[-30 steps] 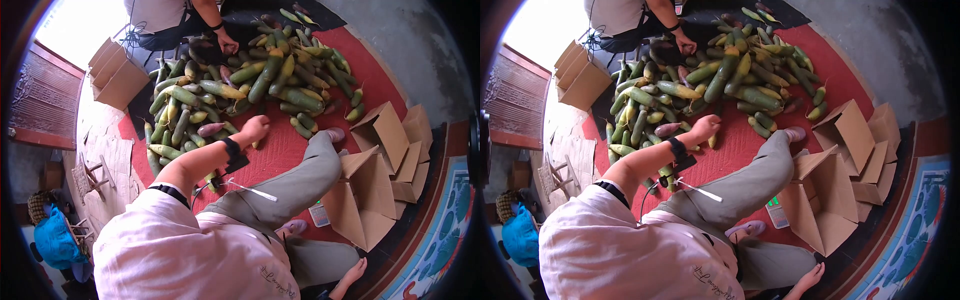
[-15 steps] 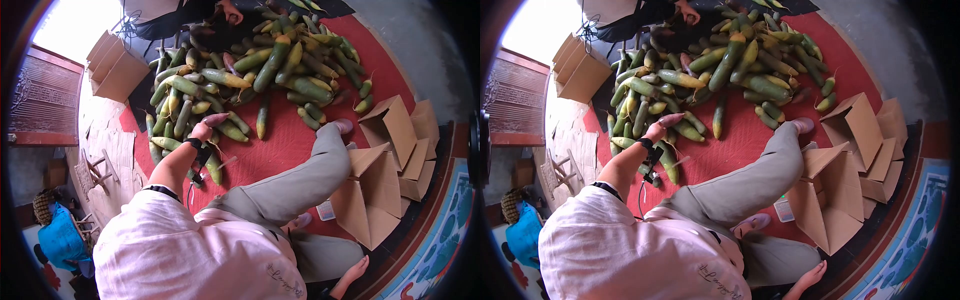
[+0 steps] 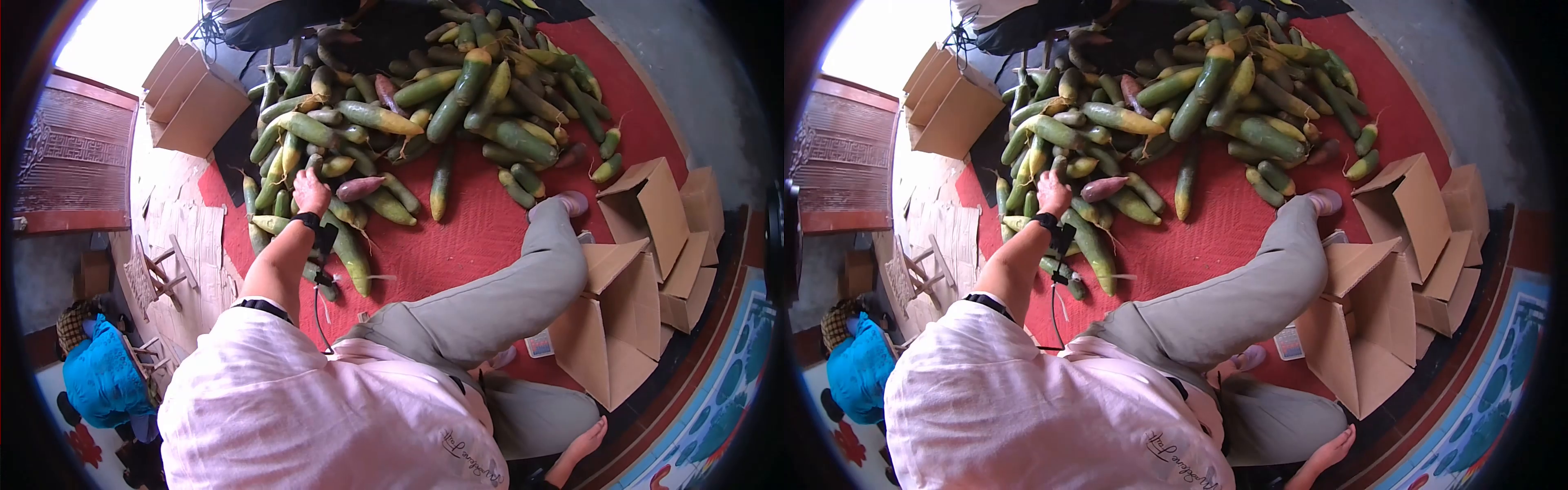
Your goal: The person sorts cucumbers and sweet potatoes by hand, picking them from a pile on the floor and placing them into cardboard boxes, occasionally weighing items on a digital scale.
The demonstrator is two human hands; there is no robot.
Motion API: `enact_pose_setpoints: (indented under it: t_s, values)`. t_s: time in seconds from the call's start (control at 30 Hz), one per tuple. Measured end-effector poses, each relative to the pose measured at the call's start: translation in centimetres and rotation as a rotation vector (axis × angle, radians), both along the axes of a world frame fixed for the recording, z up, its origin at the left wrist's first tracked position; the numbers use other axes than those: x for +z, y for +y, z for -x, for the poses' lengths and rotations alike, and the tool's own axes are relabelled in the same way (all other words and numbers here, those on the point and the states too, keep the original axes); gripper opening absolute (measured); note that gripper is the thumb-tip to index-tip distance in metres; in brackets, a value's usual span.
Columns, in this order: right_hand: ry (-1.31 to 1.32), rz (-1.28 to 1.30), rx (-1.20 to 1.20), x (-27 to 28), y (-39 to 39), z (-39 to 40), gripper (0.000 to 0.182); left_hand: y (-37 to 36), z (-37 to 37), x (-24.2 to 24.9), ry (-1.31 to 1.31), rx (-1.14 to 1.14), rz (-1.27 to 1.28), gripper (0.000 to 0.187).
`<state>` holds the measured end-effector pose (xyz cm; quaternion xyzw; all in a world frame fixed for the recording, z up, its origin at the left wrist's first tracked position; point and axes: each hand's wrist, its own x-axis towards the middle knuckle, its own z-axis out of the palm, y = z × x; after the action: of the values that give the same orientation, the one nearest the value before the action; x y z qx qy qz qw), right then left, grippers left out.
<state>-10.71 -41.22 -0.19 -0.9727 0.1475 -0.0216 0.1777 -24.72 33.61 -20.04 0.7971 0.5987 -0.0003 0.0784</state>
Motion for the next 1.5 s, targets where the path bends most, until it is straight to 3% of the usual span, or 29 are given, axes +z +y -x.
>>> enact_pose_setpoints:
  t_s: [0.3,0.4,0.47,0.63,0.67,0.73,0.8,1.2,1.3,1.4,1.43,1.5]
  values:
    - [-0.029,0.011,-0.006,0.2,0.5,0.2,0.042,4.2,-2.9,0.6,0.091,-0.123,0.114,0.052]
    - [-0.017,0.043,0.009,0.1,0.1,0.1,0.042,5.1,-3.9,0.4,0.026,-0.091,-0.032,0.053]
    - [-0.016,0.045,0.006,-0.1,-0.1,-0.1,0.042,5.1,-4.6,1.1,0.087,-0.322,-0.252,0.051]
    - [-0.023,0.046,-0.004,-0.1,-0.4,0.1,0.042,6.5,-6.6,2.1,0.362,-0.560,-0.130,0.052]
    - [-0.023,0.060,0.015,-0.1,-0.5,0.1,0.042,6.6,-6.6,2.0,0.376,-0.633,-0.197,0.042]
    - [-0.023,0.072,0.015,-0.2,-0.6,0.1,0.042,6.9,-7.1,2.2,0.418,-0.653,-0.103,0.039]
    - [-0.025,0.091,0.021,-0.2,-0.8,0.3,0.042,7.2,-6.8,1.5,0.422,-0.707,-0.186,0.032]
    - [-0.081,0.039,-0.015,0.4,1.3,0.1,0.035,8.5,-5.2,0.6,0.547,-0.768,-0.317,0.017]
    - [-0.088,0.017,-0.038,0.2,1.1,0.1,0.034,7.3,-5.2,3.3,0.525,-0.765,-0.247,0.021]
    - [-0.102,-0.010,-0.042,0.0,1.1,0.0,0.032,8.7,-5.1,3.8,0.326,-0.664,-0.266,0.033]
    - [-0.110,-0.019,-0.040,0.0,1.2,0.1,0.032,6.8,-5.7,7.2,0.307,-0.670,-0.272,0.037]
    - [-0.126,-0.028,-0.043,-0.1,1.2,0.3,0.031,6.9,-5.8,8.3,0.194,-0.632,-0.303,0.042]
